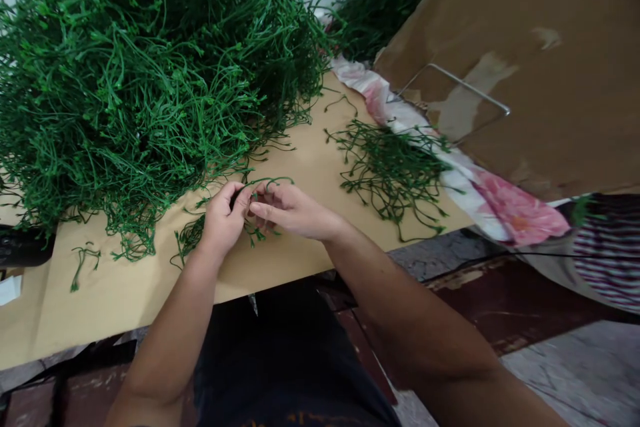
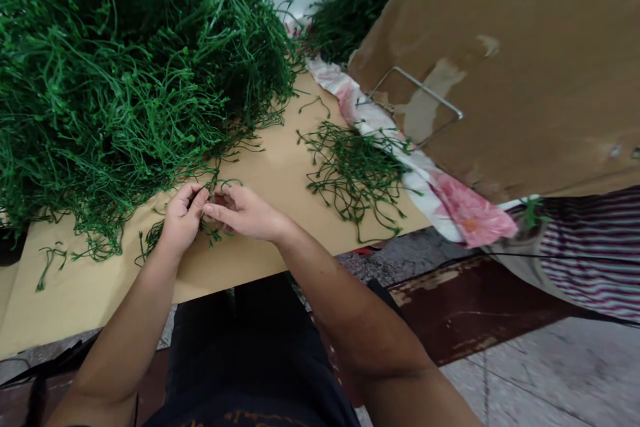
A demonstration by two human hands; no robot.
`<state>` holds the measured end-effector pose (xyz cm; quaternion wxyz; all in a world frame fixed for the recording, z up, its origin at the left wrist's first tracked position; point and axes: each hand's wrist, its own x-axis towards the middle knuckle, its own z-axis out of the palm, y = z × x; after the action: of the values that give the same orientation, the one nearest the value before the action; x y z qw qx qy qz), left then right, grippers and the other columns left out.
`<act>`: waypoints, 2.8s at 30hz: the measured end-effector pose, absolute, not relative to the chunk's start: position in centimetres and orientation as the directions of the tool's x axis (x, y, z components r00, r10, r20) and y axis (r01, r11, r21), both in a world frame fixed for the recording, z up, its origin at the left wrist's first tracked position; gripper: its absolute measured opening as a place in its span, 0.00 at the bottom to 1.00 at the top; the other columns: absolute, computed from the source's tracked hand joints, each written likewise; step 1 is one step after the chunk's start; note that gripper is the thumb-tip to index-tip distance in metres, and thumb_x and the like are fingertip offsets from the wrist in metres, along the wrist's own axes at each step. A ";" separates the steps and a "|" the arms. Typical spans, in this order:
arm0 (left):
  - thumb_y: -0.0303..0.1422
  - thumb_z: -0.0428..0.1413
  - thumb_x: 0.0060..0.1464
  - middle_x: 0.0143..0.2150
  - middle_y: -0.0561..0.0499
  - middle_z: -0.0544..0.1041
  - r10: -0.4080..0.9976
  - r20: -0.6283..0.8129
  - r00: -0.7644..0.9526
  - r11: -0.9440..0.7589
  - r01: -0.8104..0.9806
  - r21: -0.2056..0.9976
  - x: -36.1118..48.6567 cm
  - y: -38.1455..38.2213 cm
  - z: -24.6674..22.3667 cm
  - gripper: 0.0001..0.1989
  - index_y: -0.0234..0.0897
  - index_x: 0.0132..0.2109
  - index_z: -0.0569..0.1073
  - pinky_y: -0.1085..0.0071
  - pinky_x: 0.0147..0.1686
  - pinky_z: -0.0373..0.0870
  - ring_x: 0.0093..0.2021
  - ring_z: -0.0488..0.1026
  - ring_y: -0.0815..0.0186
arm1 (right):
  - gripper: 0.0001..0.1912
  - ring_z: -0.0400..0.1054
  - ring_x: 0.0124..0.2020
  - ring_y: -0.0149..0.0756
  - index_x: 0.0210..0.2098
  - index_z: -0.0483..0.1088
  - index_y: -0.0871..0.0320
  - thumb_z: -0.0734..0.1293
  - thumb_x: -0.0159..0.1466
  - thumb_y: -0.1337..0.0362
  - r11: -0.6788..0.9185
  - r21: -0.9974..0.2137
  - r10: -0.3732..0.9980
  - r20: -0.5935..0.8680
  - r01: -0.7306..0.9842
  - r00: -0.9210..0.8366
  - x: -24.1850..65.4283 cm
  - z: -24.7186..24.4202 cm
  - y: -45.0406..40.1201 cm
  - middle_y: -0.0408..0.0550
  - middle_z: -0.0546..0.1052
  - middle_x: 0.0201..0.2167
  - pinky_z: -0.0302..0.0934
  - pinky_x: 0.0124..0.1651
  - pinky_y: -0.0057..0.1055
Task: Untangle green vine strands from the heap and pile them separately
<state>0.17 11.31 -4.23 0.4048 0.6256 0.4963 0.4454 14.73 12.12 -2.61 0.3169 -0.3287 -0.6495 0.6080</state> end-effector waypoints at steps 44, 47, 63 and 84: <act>0.36 0.46 0.54 0.19 0.56 0.55 0.909 0.019 0.416 -0.282 0.582 0.763 0.7 10.4 -2.7 0.17 0.37 0.21 0.52 0.72 0.25 0.47 0.23 0.53 0.71 | 0.27 0.47 0.20 0.26 0.14 0.50 0.57 0.58 0.59 0.46 0.566 -0.572 0.823 0.341 0.594 -0.455 20.3 -2.8 15.9 0.40 0.54 0.15 0.44 0.26 0.29; 0.35 0.47 0.54 0.19 0.56 0.55 0.918 0.038 0.395 -0.269 0.549 0.791 1.2 10.8 -2.8 0.17 0.37 0.20 0.52 0.72 0.25 0.47 0.23 0.53 0.71 | 0.24 0.49 0.21 0.27 0.14 0.51 0.57 0.59 0.59 0.50 0.576 -0.539 0.817 0.368 0.614 -0.443 19.9 -2.9 17.1 0.40 0.55 0.15 0.44 0.27 0.29; 0.39 0.50 0.52 0.20 0.58 0.55 0.946 -0.050 0.321 -0.026 0.230 0.973 0.5 10.4 -4.0 0.15 0.36 0.23 0.60 0.76 0.22 0.50 0.21 0.52 0.74 | 0.35 0.52 0.55 0.64 0.47 0.59 0.64 0.76 0.42 0.66 -0.393 -0.448 0.842 0.175 0.803 0.510 30.8 -2.2 18.2 0.74 0.55 0.54 0.49 0.52 0.54; 0.35 0.48 0.54 0.22 0.57 0.55 0.963 0.002 0.271 -0.095 0.328 0.940 -0.7 10.8 -4.2 0.12 0.35 0.25 0.61 0.75 0.26 0.53 0.24 0.53 0.73 | 0.20 0.59 0.26 0.29 0.25 0.61 0.59 0.55 0.63 0.50 0.330 -0.883 0.887 0.169 0.333 -0.429 16.1 -3.6 11.9 0.44 0.65 0.23 0.56 0.32 0.30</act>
<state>-0.70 10.80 -4.18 0.4569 0.6531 0.4939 0.3474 16.10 11.88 -3.58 0.3403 -0.4117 -0.7410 0.4070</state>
